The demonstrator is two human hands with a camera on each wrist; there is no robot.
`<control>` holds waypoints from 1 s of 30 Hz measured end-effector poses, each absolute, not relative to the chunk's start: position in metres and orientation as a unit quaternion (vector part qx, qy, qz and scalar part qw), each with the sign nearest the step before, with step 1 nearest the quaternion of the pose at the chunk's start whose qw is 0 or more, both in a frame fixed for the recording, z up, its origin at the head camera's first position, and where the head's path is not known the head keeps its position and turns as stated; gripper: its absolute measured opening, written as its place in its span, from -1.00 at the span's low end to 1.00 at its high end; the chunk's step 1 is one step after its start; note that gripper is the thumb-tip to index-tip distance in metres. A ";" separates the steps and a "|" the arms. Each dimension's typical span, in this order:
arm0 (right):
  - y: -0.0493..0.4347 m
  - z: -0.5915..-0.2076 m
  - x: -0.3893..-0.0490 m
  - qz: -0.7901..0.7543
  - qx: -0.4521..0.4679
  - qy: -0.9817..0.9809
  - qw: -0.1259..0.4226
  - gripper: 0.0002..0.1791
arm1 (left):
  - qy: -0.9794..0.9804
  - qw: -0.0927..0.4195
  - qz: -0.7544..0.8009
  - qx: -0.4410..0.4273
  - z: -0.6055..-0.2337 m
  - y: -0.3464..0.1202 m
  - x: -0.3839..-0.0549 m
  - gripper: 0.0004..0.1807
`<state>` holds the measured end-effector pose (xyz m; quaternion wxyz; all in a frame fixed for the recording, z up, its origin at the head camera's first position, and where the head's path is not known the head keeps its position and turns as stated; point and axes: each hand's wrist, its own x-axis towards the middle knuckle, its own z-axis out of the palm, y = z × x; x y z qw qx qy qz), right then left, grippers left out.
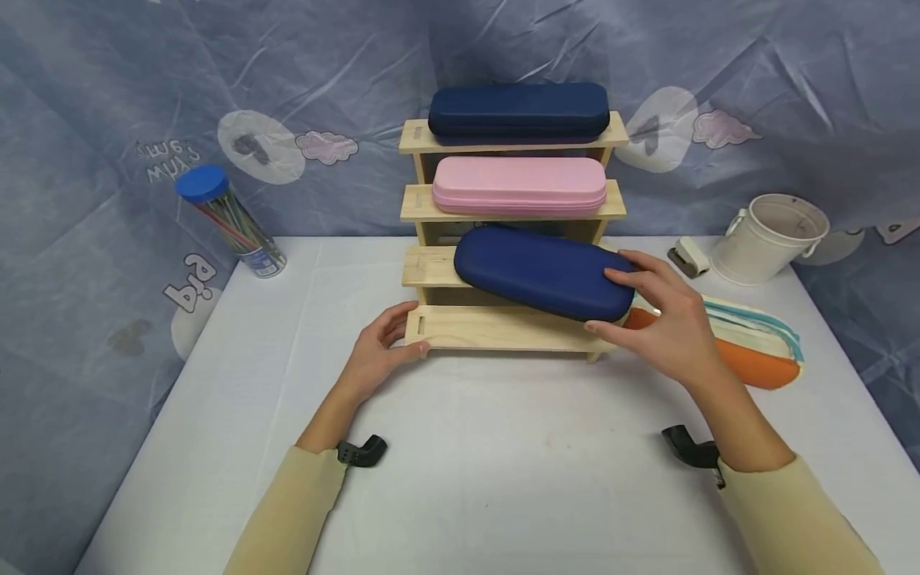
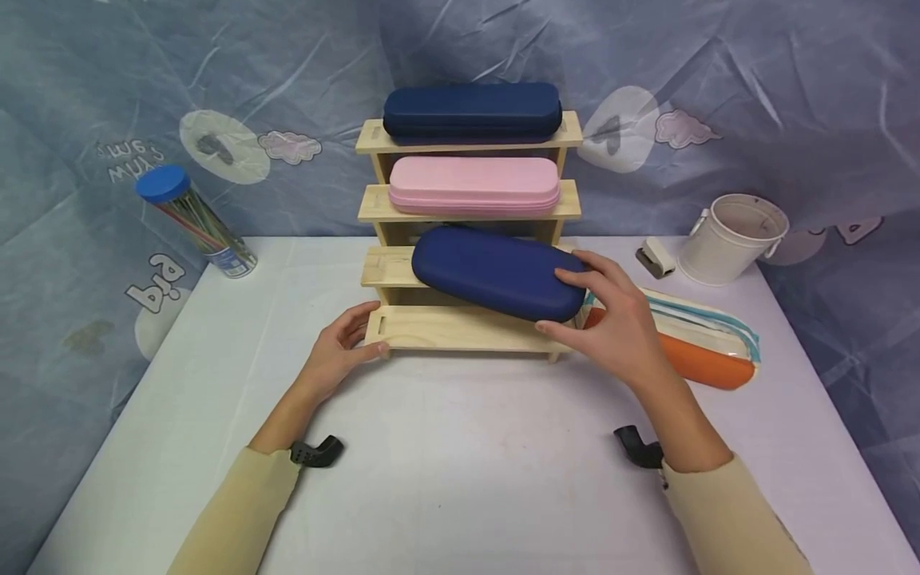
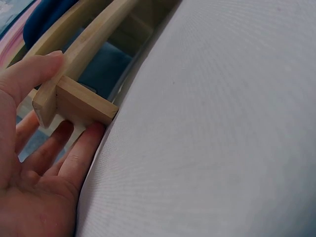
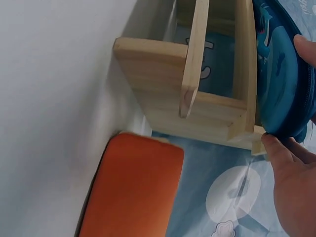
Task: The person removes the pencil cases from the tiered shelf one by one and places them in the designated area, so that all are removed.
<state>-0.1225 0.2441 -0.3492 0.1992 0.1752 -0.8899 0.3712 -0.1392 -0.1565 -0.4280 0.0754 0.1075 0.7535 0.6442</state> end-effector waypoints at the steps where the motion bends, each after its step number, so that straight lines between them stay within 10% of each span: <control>1: 0.246 -0.349 -0.121 0.370 0.172 -0.891 0.200 -0.20 | 0.753 0.075 0.645 0.108 -0.428 -0.156 -0.139 -0.22; 30: 0.286 -0.339 -0.074 0.421 0.171 -0.866 0.207 -0.13 | 0.744 0.074 0.655 0.114 -0.426 -0.155 -0.138 -0.22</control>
